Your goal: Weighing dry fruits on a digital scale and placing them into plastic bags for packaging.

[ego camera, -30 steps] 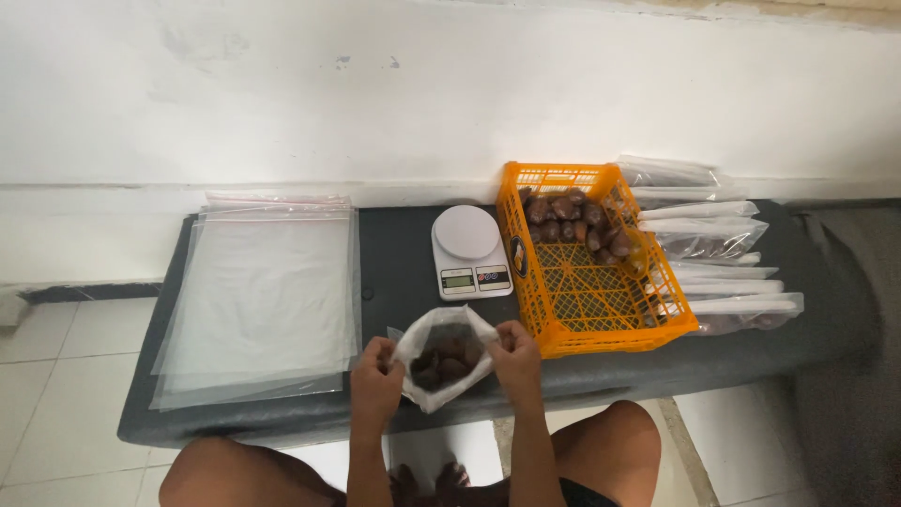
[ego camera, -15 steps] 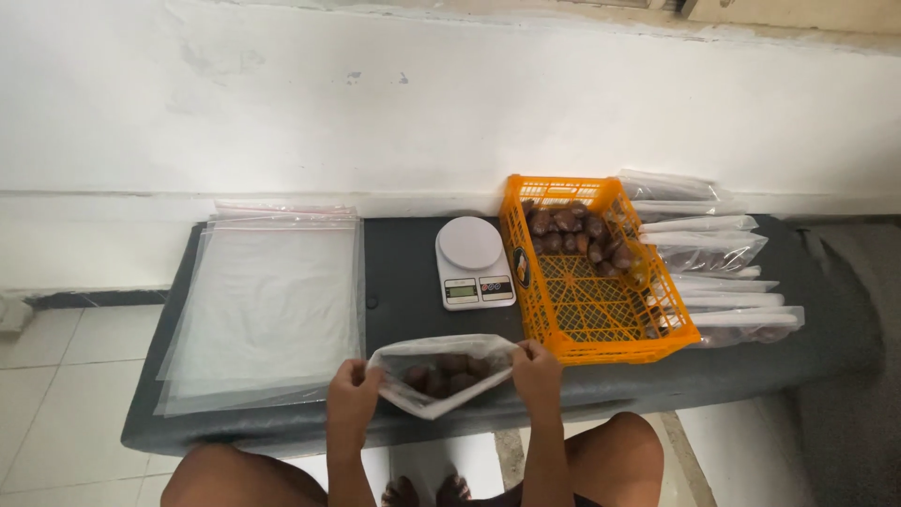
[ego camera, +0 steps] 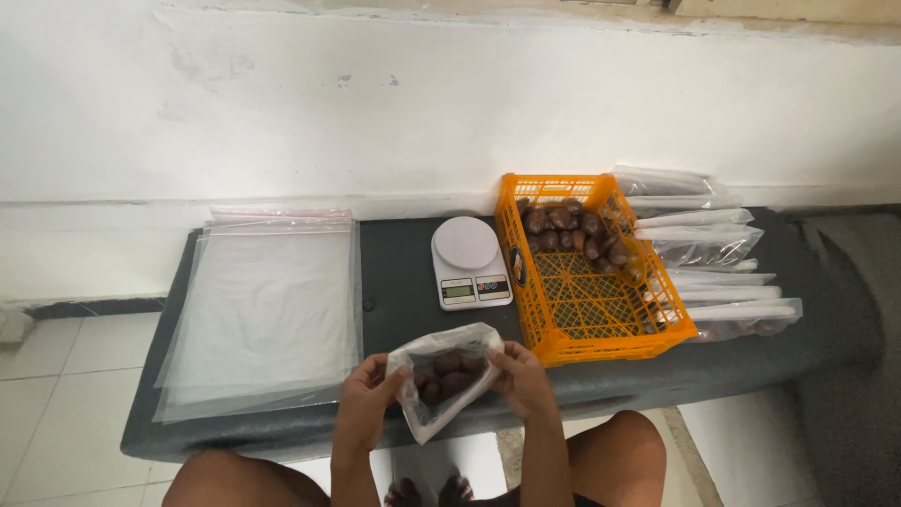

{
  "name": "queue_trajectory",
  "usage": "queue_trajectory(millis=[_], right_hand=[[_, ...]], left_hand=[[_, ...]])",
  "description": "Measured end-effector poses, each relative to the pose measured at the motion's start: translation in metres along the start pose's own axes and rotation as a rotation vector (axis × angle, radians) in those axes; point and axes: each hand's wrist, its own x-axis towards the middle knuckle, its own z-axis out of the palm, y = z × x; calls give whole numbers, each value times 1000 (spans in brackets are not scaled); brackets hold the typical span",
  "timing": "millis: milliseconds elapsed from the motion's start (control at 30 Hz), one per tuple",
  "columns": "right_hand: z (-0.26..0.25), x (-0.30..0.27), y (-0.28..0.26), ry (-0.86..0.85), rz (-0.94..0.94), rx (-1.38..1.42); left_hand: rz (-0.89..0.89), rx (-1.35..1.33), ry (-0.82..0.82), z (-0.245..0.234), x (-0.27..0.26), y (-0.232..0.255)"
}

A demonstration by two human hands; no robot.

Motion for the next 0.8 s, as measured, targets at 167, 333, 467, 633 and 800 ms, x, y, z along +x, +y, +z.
queue_trajectory(millis=[167, 333, 467, 633, 800], right_hand=[[21, -24, -24, 302, -339, -461], [28, -44, -46, 550, -585, -904], [44, -57, -65, 556, -429, -987], [36, -54, -62, 409, -213, -722], [6, -26, -38, -181, -155, 104]], left_hand=[[414, 511, 379, -8, -2, 2], [790, 750, 625, -11, -7, 2], [330, 651, 575, 1, -21, 33], [20, 206, 377, -6, -5, 16], [35, -352, -166, -13, 5, -3]])
